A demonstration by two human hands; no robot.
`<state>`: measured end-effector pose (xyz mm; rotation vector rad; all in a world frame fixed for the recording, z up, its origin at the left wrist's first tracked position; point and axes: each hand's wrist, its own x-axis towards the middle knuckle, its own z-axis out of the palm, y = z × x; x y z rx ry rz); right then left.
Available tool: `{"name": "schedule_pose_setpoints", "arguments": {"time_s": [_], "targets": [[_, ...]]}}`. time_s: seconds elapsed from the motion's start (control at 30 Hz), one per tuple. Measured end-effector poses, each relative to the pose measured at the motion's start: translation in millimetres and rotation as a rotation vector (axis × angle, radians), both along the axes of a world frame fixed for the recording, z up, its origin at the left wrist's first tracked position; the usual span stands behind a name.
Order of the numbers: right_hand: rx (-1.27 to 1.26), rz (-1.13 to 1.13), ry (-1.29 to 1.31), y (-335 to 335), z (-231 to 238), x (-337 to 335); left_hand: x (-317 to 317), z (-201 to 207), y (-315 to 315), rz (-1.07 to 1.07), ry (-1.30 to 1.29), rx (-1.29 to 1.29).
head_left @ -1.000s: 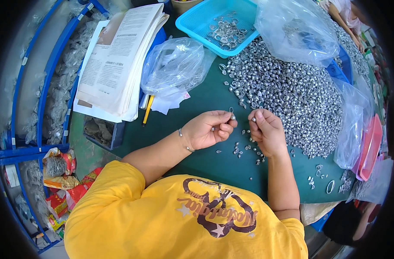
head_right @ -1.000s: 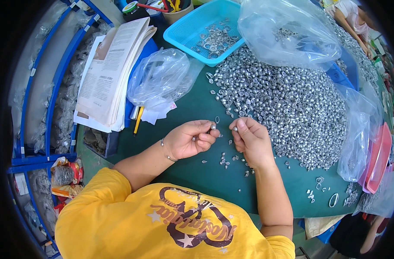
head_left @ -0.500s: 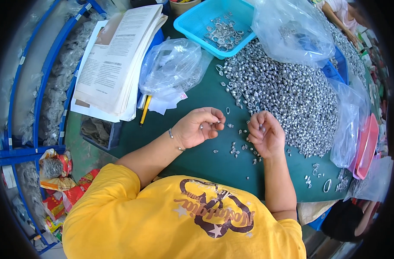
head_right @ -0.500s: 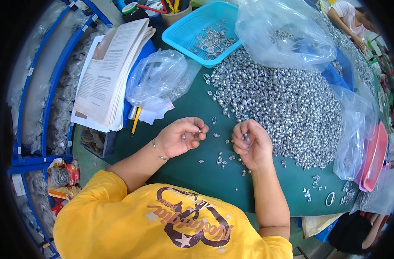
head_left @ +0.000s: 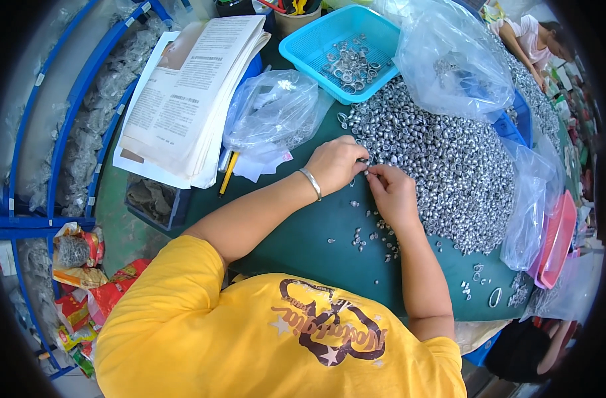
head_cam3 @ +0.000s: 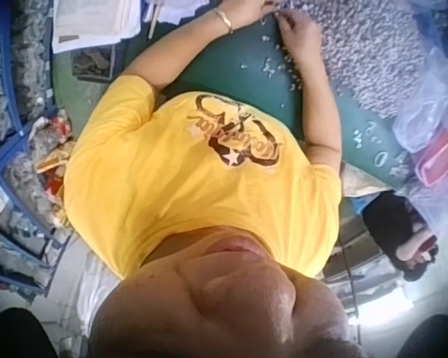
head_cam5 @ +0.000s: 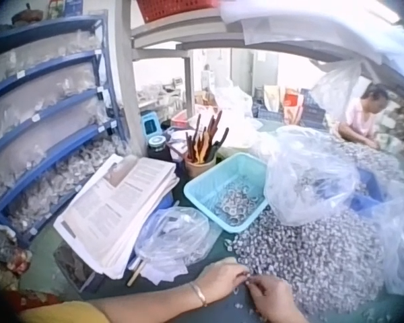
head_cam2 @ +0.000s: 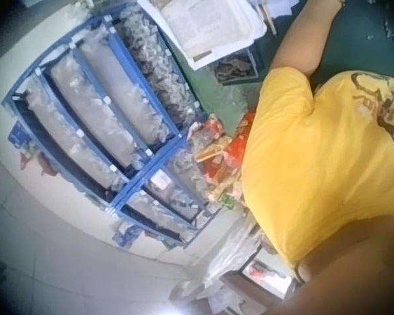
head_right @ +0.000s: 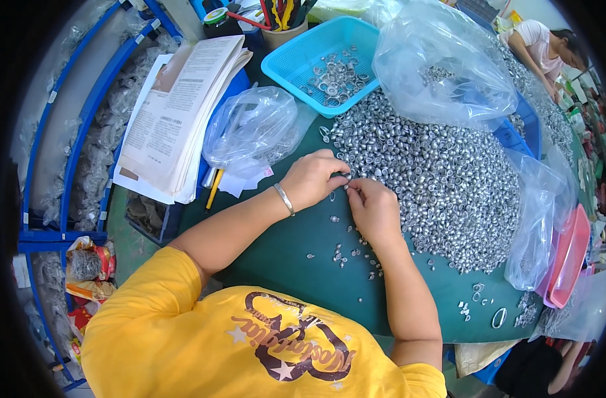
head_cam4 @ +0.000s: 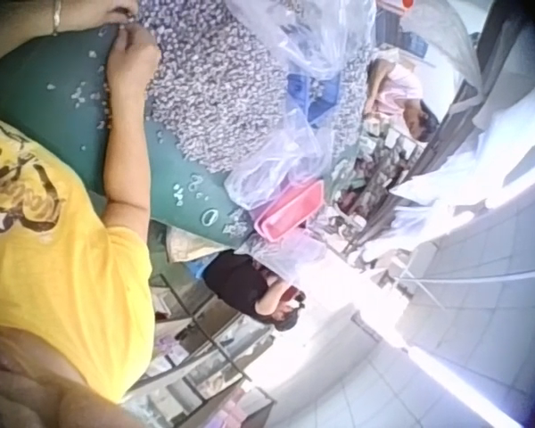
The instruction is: The person sorts through a large pile of small metal components on a workbench, picking up individual pieces to inspect and set them aside.
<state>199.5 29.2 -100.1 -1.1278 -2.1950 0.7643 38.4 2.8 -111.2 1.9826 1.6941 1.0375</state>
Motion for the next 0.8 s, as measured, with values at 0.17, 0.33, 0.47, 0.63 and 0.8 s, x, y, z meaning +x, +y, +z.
{"name": "schedule_pose_setpoints", "arguments": {"time_s": [0.17,0.33,0.47,0.63,0.8], "targets": [[-0.568,-0.010,0.342,-7.5,15.0,13.1,0.9,-4.1,-1.7,-0.040,0.006,0.015],[-0.822,0.143,0.673,-11.9,13.3,27.2,2.1,-1.7,-4.6,-0.058,0.064,0.019],[-1.213,0.338,1.187,-8.7,5.3,39.1,1.7,-2.5,-15.1,-0.078,-0.188,0.013],[-0.731,-0.091,0.397,2.6,14.1,21.2,-7.0,12.7,-39.3,-0.023,-1.314,-0.718],[0.136,-0.090,-0.277,3.7,8.8,-9.1,-6.5,11.2,-52.3,-0.092,-1.791,-0.810]]}}
